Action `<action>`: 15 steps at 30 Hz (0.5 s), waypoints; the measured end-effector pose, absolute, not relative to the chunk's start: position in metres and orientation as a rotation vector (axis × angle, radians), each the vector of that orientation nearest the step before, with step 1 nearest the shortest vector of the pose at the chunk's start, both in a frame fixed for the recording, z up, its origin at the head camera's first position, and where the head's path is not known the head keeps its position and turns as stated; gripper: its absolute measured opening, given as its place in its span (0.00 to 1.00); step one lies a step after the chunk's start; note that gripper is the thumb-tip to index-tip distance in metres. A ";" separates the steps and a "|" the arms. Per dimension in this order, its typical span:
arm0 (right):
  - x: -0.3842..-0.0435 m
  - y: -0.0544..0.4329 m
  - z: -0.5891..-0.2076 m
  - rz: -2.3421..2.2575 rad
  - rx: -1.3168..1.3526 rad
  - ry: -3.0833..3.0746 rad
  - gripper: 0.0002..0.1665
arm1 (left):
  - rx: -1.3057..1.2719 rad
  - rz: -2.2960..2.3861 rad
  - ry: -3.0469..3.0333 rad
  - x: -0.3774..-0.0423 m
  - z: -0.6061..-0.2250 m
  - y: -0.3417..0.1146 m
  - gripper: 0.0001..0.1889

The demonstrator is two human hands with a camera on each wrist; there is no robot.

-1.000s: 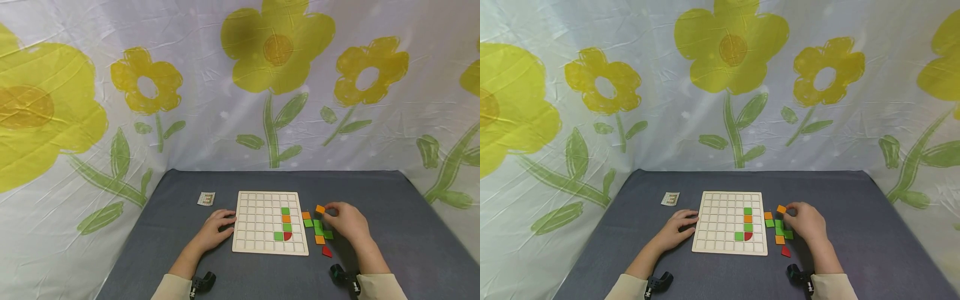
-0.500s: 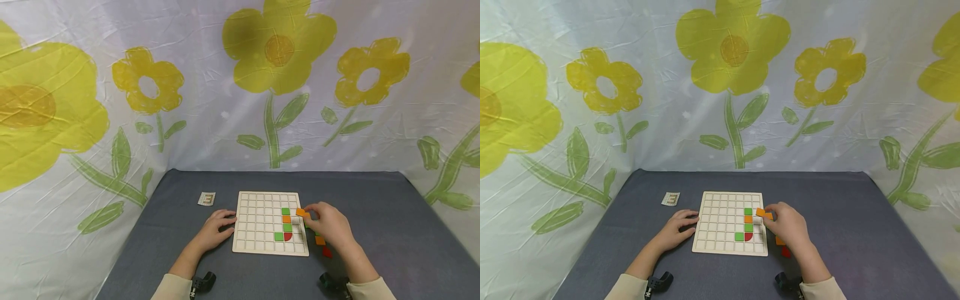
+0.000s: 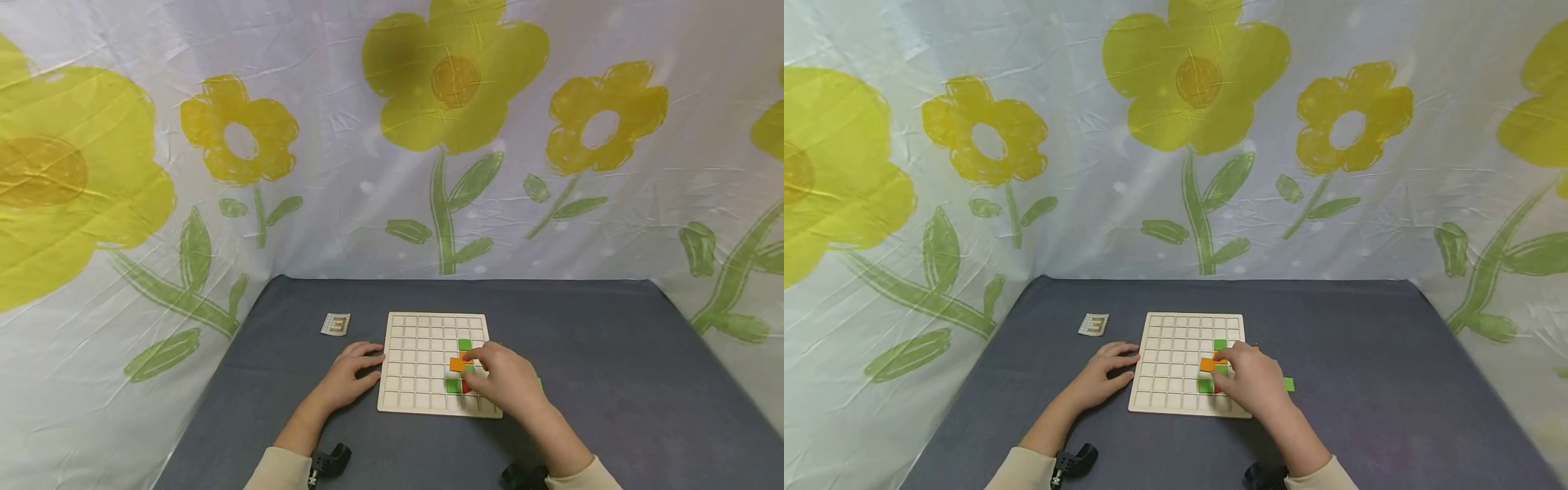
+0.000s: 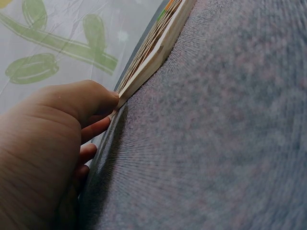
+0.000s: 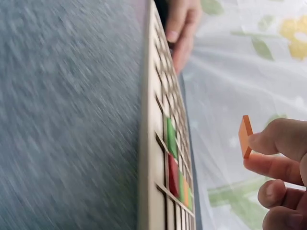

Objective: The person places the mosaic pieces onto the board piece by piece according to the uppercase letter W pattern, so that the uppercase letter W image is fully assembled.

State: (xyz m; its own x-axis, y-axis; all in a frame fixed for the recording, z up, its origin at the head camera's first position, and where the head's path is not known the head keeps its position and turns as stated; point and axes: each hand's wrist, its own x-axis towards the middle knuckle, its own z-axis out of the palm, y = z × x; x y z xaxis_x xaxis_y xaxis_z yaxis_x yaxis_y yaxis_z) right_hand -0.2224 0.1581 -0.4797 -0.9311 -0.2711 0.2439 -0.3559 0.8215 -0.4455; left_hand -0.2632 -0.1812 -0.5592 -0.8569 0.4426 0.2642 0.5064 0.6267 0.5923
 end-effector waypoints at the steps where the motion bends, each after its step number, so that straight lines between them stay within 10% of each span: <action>1: -0.222 0.155 -0.481 0.734 0.511 -2.831 0.10 | -0.799 -1.044 -2.750 -0.263 -0.559 -0.182 0.22; 15: -0.220 0.129 -0.499 0.635 0.662 -2.891 0.08 | -0.813 -1.024 -2.756 -0.264 -0.558 -0.183 0.22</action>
